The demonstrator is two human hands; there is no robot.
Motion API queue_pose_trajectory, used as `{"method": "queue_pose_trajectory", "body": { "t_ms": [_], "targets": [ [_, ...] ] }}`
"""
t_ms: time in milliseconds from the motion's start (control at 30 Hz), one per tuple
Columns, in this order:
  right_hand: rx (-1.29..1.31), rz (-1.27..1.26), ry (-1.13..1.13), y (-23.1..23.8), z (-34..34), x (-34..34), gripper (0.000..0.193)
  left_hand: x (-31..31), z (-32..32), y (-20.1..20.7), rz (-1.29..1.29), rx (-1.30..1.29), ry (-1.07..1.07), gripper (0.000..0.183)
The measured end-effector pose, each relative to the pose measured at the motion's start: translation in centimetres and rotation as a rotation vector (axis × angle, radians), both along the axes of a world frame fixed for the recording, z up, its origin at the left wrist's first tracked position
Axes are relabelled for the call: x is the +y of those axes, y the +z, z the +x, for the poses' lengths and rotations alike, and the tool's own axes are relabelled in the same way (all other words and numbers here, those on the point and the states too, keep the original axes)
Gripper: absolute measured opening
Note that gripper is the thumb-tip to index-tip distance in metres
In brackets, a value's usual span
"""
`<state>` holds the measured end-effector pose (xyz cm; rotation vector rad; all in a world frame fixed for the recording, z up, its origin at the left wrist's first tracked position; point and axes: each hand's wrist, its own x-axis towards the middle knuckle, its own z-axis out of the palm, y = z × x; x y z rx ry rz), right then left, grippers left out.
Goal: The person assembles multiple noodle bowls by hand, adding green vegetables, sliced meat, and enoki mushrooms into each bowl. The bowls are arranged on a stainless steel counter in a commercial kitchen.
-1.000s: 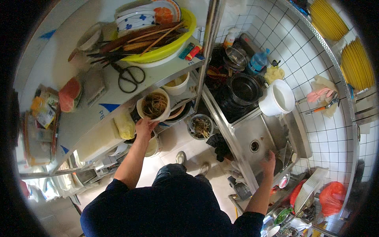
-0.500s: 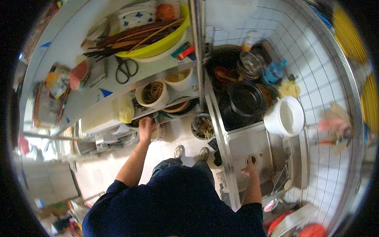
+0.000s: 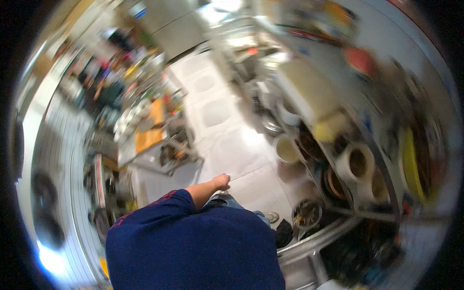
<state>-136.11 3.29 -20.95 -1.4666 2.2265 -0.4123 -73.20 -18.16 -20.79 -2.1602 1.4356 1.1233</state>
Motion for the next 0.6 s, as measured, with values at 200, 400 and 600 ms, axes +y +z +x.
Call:
{"method": "queue_pose_trajectory", "body": {
  "t_ms": [200, 400, 600],
  "targets": [
    [0.040, 0.170, 0.382, 2.2, 11.2, -9.0, 0.017, 11.3, 7.0, -1.5, -0.421, 0.165, 0.430, 0.044],
    [0.179, 0.302, 0.606, 7.4, 21.6, -13.5, 0.020, 29.7, 17.0, -6.4, -0.215, 0.140, 0.758, 0.044],
    [0.358, 0.306, 0.802, 14.9, 29.7, -20.1, 0.024, 49.9, 22.2, -7.2, -0.120, -0.169, 1.255, 0.041]
  ]
}}
